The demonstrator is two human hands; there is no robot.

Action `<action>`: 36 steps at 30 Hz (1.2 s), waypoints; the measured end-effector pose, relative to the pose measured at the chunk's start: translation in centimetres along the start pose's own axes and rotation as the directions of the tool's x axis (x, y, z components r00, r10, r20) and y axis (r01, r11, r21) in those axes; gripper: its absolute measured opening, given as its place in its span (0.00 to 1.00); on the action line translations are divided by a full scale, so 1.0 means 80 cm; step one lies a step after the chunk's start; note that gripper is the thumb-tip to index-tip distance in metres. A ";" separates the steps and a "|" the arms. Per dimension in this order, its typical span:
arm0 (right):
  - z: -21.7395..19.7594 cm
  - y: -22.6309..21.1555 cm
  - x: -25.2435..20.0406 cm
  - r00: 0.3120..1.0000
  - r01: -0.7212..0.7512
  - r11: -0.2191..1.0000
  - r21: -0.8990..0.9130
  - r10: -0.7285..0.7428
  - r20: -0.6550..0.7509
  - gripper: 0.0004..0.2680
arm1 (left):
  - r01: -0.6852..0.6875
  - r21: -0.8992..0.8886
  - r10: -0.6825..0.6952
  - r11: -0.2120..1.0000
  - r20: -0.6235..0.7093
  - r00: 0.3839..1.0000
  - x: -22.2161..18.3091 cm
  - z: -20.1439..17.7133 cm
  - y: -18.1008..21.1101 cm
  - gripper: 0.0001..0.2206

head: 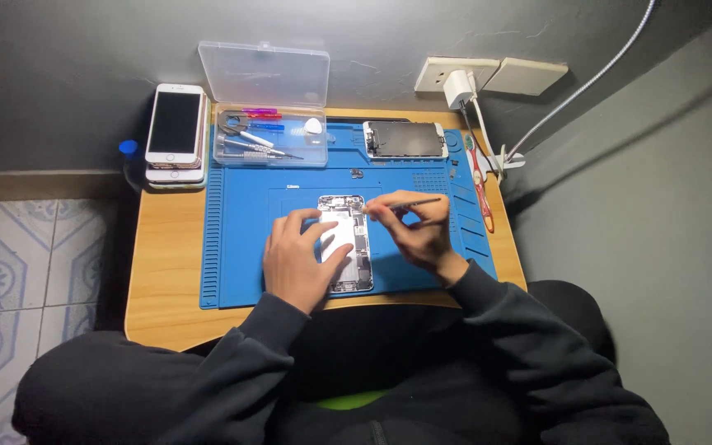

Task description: Repairing a smartphone by carefully manipulating internal components and using precision tools on an anti-static mat.

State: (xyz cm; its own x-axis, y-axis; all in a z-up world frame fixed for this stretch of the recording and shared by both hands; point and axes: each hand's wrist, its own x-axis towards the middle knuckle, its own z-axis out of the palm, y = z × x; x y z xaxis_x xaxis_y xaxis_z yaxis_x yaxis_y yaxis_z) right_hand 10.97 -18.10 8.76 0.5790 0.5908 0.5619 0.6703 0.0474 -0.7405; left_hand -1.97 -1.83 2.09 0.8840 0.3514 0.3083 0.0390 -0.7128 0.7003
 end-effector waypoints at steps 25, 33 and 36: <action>0.115 0.116 0.041 0.982 -0.189 0.970 -0.156 0.183 -0.049 0.01 | -0.134 0.431 0.074 0.892 0.154 0.985 -0.006 0.025 -0.024 0.32; 0.115 0.113 0.043 0.988 -0.149 0.978 -0.146 0.142 -0.055 0.01 | -0.152 0.413 0.094 0.898 0.158 0.983 -0.003 0.020 -0.023 0.31; 0.115 0.119 0.043 0.984 -0.160 0.980 -0.117 0.149 -0.100 0.01 | -0.152 0.410 0.093 0.899 0.160 0.983 -0.002 0.019 -0.024 0.31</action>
